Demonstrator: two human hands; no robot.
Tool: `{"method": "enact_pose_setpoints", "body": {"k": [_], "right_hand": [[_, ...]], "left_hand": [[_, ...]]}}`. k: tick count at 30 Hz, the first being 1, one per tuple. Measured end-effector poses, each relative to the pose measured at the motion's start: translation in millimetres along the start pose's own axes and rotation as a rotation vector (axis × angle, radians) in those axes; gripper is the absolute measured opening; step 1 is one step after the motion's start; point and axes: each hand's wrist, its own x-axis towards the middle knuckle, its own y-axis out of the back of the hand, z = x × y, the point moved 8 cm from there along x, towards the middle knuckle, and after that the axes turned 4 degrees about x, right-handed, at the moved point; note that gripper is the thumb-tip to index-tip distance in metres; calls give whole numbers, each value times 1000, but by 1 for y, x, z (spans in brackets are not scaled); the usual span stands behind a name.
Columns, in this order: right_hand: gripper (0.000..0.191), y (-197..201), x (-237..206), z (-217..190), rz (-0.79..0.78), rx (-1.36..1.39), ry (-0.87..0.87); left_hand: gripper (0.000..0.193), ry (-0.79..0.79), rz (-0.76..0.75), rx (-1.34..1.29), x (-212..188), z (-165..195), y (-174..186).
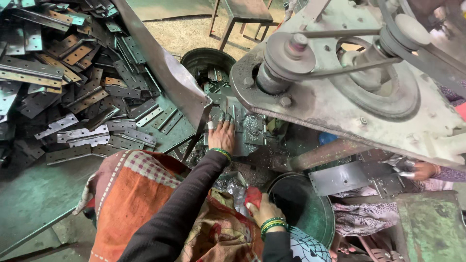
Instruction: The person sits on the floor and repeatedly places metal hinge blanks into a press machine, then removes the processed pieces. The person handles the blanks one at a time and uses a red cloth to wipe the machine surface between cycles.
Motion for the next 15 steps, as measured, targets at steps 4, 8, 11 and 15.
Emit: {"method": "enact_pose_setpoints", "body": {"k": [4, 8, 11, 15], "right_hand": [[67, 24, -14, -11, 75, -45, -18], [67, -19, -10, -8, -21, 123, -42], [75, -40, -6, -7, 20, 180, -24], [68, -46, -3, 0, -52, 165, 0]], "left_hand": [[55, -32, 46, -47, -8, 1, 3], [58, -38, 80, -38, -10, 3, 4], [54, -54, 118, -5, -10, 4, 5], [45, -53, 169, -158, -10, -3, 8]]}}
